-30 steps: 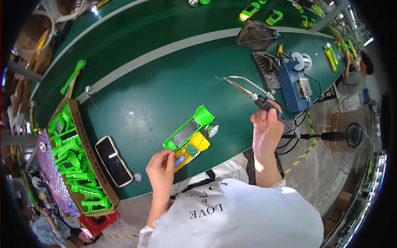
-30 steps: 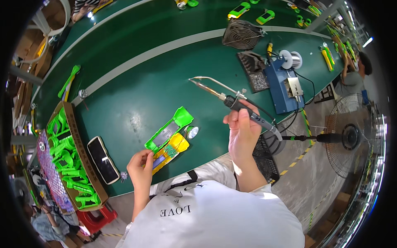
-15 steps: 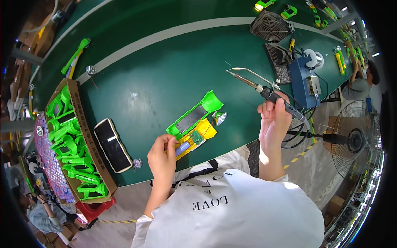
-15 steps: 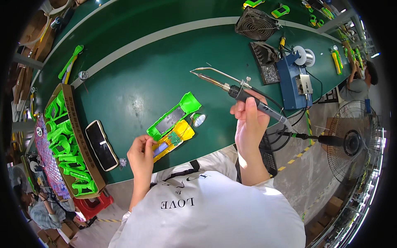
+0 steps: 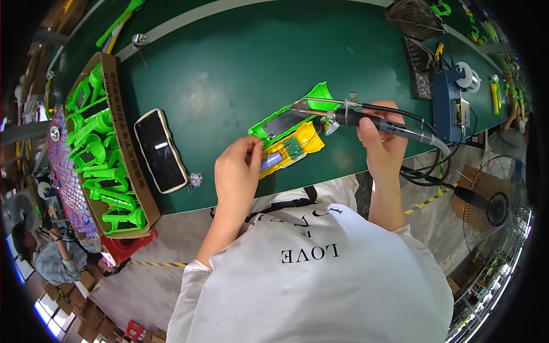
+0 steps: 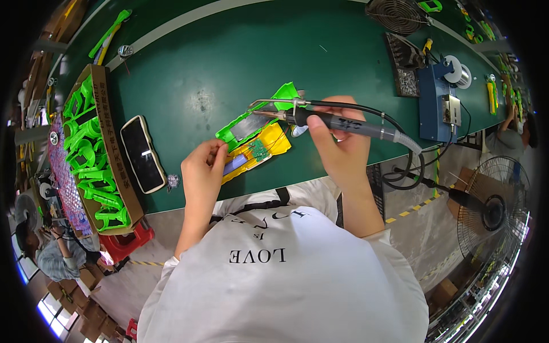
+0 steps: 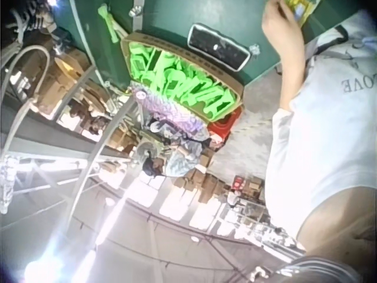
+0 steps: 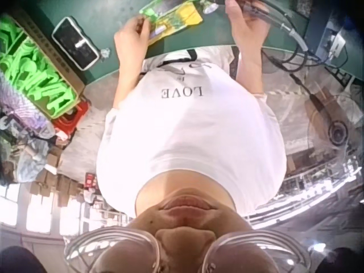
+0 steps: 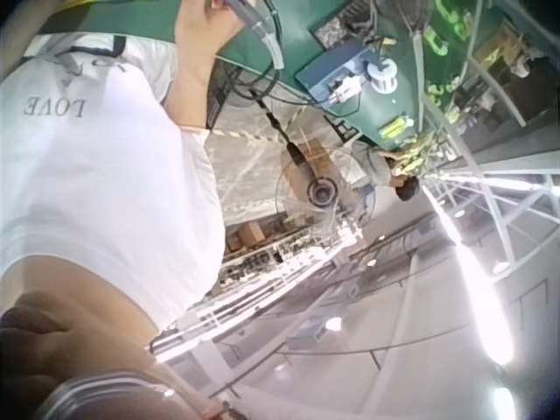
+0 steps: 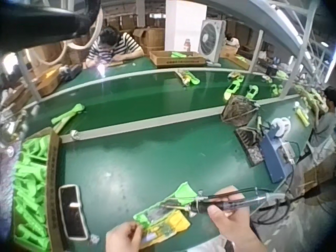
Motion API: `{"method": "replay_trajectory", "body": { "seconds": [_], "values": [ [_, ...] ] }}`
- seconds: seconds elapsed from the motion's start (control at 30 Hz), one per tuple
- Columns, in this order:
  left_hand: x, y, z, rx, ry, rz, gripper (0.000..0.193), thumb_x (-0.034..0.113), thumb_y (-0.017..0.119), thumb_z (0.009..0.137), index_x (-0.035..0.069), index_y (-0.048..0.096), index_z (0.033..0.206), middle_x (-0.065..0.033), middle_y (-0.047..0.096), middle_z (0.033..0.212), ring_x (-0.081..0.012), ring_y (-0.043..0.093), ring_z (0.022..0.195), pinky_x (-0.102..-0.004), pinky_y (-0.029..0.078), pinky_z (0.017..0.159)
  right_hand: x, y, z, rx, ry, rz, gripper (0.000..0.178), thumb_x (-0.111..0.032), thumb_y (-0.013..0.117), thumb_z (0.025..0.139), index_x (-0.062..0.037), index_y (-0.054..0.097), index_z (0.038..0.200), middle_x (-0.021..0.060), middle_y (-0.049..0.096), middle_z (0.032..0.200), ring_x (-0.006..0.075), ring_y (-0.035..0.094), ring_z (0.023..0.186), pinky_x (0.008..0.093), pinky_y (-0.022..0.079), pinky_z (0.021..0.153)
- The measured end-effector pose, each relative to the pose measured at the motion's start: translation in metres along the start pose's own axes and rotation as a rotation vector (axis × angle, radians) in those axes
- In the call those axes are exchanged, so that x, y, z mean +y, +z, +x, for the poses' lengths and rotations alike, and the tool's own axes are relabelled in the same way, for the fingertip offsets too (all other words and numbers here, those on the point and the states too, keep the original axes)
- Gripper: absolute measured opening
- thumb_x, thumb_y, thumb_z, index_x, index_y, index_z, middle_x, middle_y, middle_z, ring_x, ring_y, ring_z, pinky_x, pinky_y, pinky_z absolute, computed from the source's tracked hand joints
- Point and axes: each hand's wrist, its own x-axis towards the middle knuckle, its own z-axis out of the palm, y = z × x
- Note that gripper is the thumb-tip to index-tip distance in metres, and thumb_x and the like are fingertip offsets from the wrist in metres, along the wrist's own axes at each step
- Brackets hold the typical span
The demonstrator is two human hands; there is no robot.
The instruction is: The person solders wires to the internal circuit components and solar panels of flashlight casings using a soldering iron. The person then fits the casing parts together and places the assembled flashlights onto the conveyor belt.
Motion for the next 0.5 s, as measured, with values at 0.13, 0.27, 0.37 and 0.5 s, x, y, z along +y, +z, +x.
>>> {"method": "replay_trajectory", "body": {
  "seconds": [0.13,0.27,0.37,0.5],
  "values": [
    [0.003,-0.003,0.005,-0.037,0.01,0.113,0.007,0.008,0.06,0.075,0.002,0.06,0.079,-0.0117,0.059,0.066,-0.0235,0.057,0.055,-0.031,0.045,0.052,-0.005,0.012,0.003,-0.089,0.01,-0.057,0.016,0.0,0.059,0.075,-0.0014,0.05,0.088,-0.0005,0.05,0.077,0.0011,0.043,0.063,0.0139,0.033,0.053],
    [0.006,-0.006,0.009,-0.096,0.004,0.176,0.009,0.011,0.06,0.074,0.003,0.061,0.077,-0.0091,0.059,0.064,-0.0202,0.055,0.052,-0.0294,0.043,0.05,0.0,0.015,0.007,-0.174,0.043,-0.139,0.014,-0.003,0.061,0.073,-0.0019,0.051,0.083,-0.0018,0.05,0.074,0.001,0.042,0.062,0.0144,0.033,0.053],
    [0.006,-0.004,0.011,-0.1,-0.001,0.229,0.01,0.013,0.06,0.073,0.004,0.062,0.076,-0.0069,0.058,0.06,-0.0164,0.053,0.048,-0.027,0.041,0.048,0.004,0.016,0.011,-0.197,0.041,-0.257,0.014,-0.005,0.062,0.073,-0.0024,0.051,0.082,-0.0028,0.049,0.072,0.0009,0.04,0.061,0.0148,0.033,0.053],
    [0.008,-0.004,0.013,-0.146,-0.057,0.257,0.008,0.014,0.058,0.072,0.006,0.06,0.074,-0.0075,0.06,0.066,-0.0243,0.058,0.059,-0.0344,0.045,0.053,0.009,0.021,0.012,-0.213,0.085,-0.221,0.014,-0.007,0.063,0.073,-0.0024,0.052,0.082,-0.0034,0.049,0.071,0.0007,0.04,0.059,0.0151,0.033,0.052]
  ]
}}
